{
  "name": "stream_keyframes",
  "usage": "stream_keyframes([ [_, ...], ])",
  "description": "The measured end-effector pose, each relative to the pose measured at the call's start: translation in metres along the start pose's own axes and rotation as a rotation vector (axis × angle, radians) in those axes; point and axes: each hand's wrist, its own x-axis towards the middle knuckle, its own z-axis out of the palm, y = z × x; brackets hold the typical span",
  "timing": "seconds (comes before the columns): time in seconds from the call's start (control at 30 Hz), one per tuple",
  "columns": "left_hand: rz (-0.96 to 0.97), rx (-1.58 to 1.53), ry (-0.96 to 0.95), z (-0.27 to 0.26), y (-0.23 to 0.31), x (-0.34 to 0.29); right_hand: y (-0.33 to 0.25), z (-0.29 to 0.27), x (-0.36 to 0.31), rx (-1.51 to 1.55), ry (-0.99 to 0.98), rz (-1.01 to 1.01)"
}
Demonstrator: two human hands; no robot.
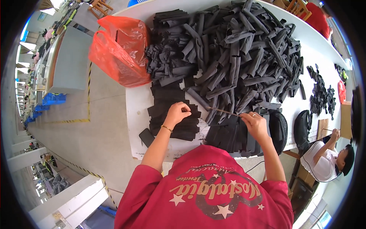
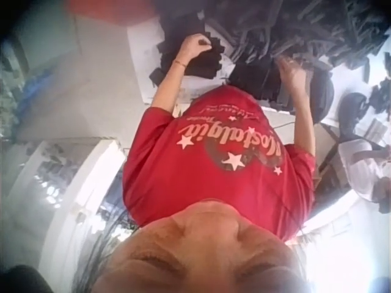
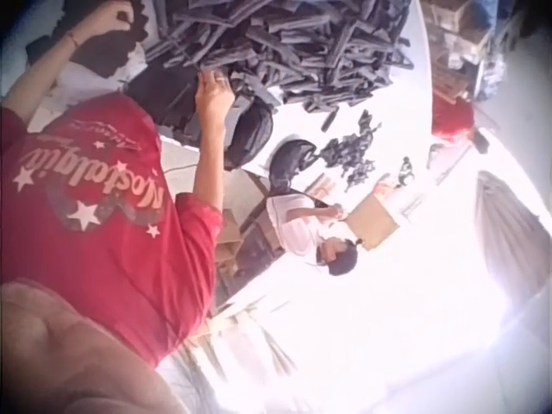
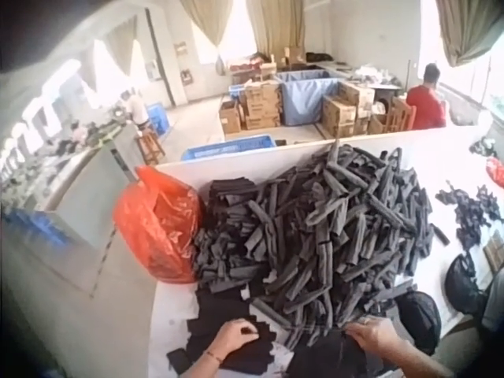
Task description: The recorder picks up black foam blocks, uses a wooden stick to apply pressure or adhesive to the center, and stacks the processed pieces.
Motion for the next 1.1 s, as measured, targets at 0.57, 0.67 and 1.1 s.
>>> stream_keyframes([
  [0.57, 0.427, -0.123, 0.895, -0.007, 0.126, -0.047, -0.067, 0.088, -0.004, 0.817, -0.224, 0.327],
  [0.67, 0.026, -1.434, 0.367, 0.009, 0.064, -0.054, -0.093, 0.098, -0.01, 0.998, -0.313, 0.411],
  [1.1, -0.297, -1.741, 0.508, 0.044, 0.102, -0.047, -0.135, 0.114, -0.035, 0.63, 0.076, 0.336],
])
